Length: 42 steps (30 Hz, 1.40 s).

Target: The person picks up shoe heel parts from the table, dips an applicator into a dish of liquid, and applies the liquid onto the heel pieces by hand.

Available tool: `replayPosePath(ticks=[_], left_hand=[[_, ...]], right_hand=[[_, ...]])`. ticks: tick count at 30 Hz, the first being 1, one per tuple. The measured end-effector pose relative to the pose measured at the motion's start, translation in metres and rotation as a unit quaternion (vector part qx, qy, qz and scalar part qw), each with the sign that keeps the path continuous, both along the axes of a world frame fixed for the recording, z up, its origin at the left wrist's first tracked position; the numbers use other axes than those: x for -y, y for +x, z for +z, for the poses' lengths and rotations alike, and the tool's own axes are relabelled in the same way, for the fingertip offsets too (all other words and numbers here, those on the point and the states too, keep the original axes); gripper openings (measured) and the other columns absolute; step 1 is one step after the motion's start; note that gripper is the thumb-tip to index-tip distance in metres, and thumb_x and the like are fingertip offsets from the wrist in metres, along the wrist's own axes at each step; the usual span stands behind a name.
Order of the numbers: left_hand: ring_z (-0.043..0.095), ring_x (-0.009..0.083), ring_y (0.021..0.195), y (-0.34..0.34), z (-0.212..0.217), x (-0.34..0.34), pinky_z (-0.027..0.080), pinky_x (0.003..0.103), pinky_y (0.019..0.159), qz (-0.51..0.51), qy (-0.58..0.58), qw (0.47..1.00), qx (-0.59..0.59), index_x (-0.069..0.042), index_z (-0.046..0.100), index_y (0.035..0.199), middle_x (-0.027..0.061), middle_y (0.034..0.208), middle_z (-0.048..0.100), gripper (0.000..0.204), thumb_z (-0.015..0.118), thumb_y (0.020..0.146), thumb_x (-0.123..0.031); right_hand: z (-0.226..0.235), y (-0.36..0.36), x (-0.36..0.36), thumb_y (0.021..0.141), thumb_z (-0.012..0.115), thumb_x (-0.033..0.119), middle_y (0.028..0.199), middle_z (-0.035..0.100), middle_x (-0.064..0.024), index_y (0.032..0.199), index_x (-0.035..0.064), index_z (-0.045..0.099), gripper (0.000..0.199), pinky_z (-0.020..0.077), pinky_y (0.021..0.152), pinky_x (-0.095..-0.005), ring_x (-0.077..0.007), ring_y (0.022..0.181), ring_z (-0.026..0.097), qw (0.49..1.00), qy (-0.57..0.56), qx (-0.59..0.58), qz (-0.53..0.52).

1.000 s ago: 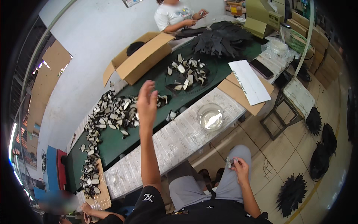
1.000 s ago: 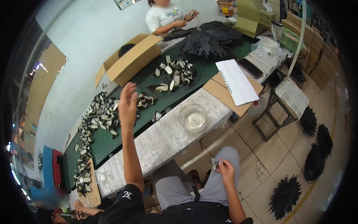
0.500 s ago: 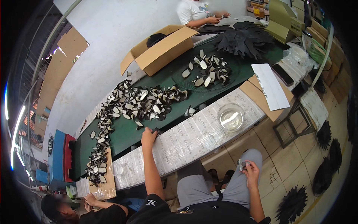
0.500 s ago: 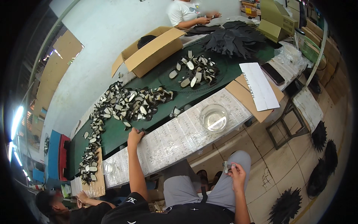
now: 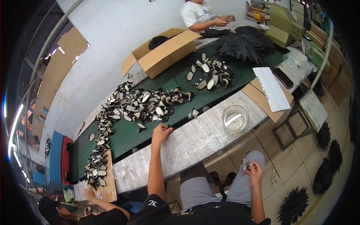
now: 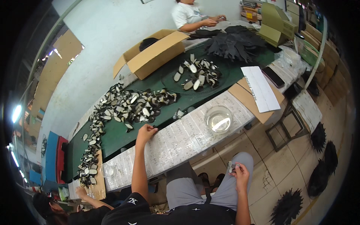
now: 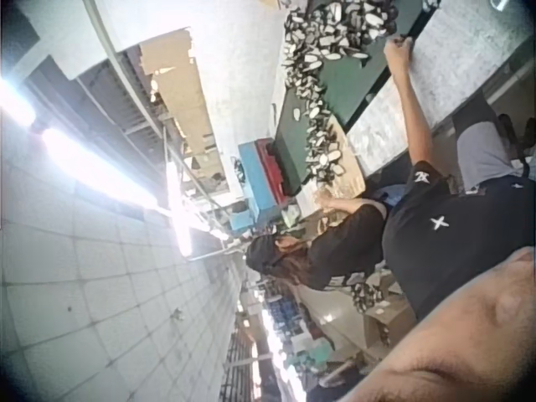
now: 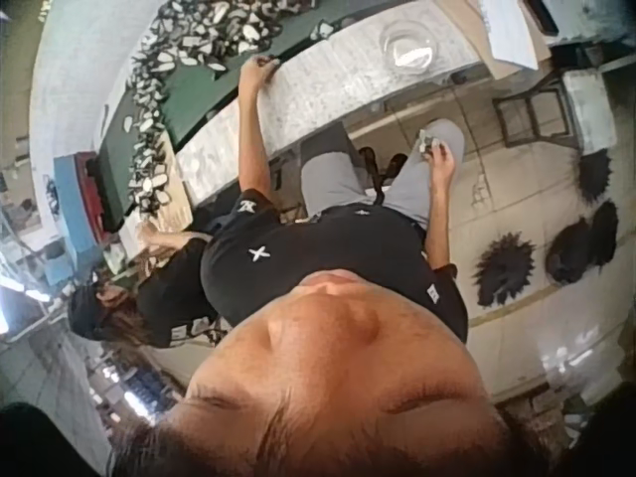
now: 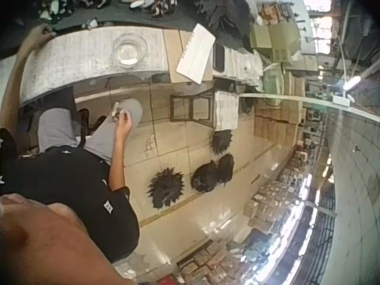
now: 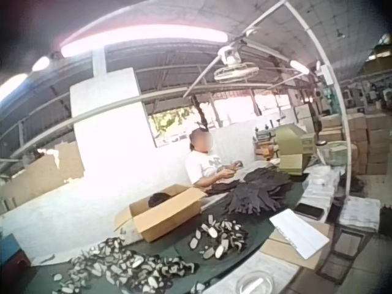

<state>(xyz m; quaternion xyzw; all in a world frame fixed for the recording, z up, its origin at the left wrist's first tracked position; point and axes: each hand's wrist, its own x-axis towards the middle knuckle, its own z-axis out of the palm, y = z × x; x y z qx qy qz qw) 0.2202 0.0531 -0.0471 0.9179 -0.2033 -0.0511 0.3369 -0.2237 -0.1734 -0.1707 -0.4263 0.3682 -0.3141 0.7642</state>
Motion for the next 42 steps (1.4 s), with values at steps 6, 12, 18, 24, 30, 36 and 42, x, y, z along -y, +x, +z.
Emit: replayPosePath(ticks=[6, 12, 18, 24, 30, 36, 42], left_hand=[[0.065, 0.0273, 0.063, -0.006, 0.009, 0.015, 0.049, 0.038, 0.06, -0.019, 0.043, 0.993, 0.108, -0.006, 0.062, 0.097, 0.0137, 0.074, 0.068, 0.019, 0.068, 0.082, -0.015], [0.065, 0.0367, 0.078, 0.002, 0.014, 0.029, 0.05, 0.045, 0.068, -0.04, 0.114, 0.986, 0.117, -0.003, 0.062, 0.092, 0.0191, 0.079, 0.067, 0.029, 0.07, 0.08, -0.028], [0.065, 0.0388, 0.083, 0.005, 0.0, 0.041, 0.052, 0.046, 0.073, -0.007, 0.163, 0.979, 0.12, -0.001, 0.062, 0.089, 0.022, 0.086, 0.067, 0.027, 0.069, 0.074, -0.021], [0.066, 0.0377, 0.07, 0.031, -0.006, 0.032, 0.052, 0.043, 0.063, -0.022, 0.161, 0.976, 0.148, 0.004, 0.06, 0.084, 0.0233, 0.077, 0.066, 0.031, 0.068, 0.071, -0.023], [0.059, 0.0141, 0.05, 0.04, 0.018, 0.011, 0.047, 0.029, 0.047, -0.015, -0.009, 0.998, -0.068, 0.004, 0.063, 0.089, 0.0062, 0.066, 0.063, 0.025, 0.069, 0.073, -0.014], [0.061, 0.0121, 0.078, -0.017, 0.071, 0.007, 0.049, 0.025, 0.072, -0.128, -0.076, 0.987, -0.063, 0.002, 0.063, 0.097, 0.0034, 0.086, 0.062, 0.025, 0.068, 0.073, -0.004], [0.059, 0.0178, 0.109, -0.067, 0.053, 0.012, 0.044, 0.032, 0.095, -0.251, -0.122, 0.955, -0.096, -0.003, 0.057, 0.114, 0.0071, 0.113, 0.064, 0.034, 0.066, 0.081, -0.004]], right_hand=[[0.0, 0.0, -0.001, 0.095, 0.056, 0.013, 0.086, 0.057, -0.0054, 0.112, -0.0023, 0.06, 0.023, 0.0564, 0.06, -0.0292, -0.011, 0.073, 0.058, 1.0, -0.013, -0.004, -0.008], [0.001, -0.006, -0.001, 0.096, 0.057, 0.016, 0.085, 0.057, -0.0051, 0.111, -0.0021, 0.06, 0.024, 0.0563, 0.06, -0.0294, -0.0112, 0.071, 0.058, 0.999, -0.012, 0.002, -0.033], [-0.007, -0.007, 0.003, 0.095, 0.057, 0.016, 0.084, 0.059, -0.0054, 0.108, -0.0014, 0.061, 0.022, 0.0569, 0.059, -0.031, -0.0122, 0.07, 0.059, 0.999, -0.007, 0.007, -0.037], [-0.003, -0.008, 0.002, 0.095, 0.057, 0.015, 0.086, 0.061, -0.0073, 0.108, -0.002, 0.061, 0.022, 0.058, 0.06, -0.0325, -0.0131, 0.072, 0.06, 0.999, -0.01, 0.032, -0.033], [-0.004, -0.009, 0.001, 0.096, 0.057, 0.015, 0.088, 0.062, -0.0076, 0.109, -0.0019, 0.061, 0.022, 0.0587, 0.062, -0.0334, -0.0138, 0.073, 0.061, 0.999, -0.003, 0.044, -0.017], [-0.001, -0.01, -0.001, 0.096, 0.057, 0.015, 0.089, 0.062, -0.008, 0.108, -0.0017, 0.062, 0.022, 0.0586, 0.063, -0.0338, -0.0148, 0.075, 0.062, 0.999, 0.0, 0.042, -0.026], [-0.004, -0.006, 0.003, 0.096, 0.057, 0.014, 0.089, 0.063, -0.0078, 0.109, -0.0018, 0.061, 0.021, 0.0583, 0.063, -0.0332, -0.0156, 0.074, 0.063, 0.999, -0.008, 0.043, -0.008]])
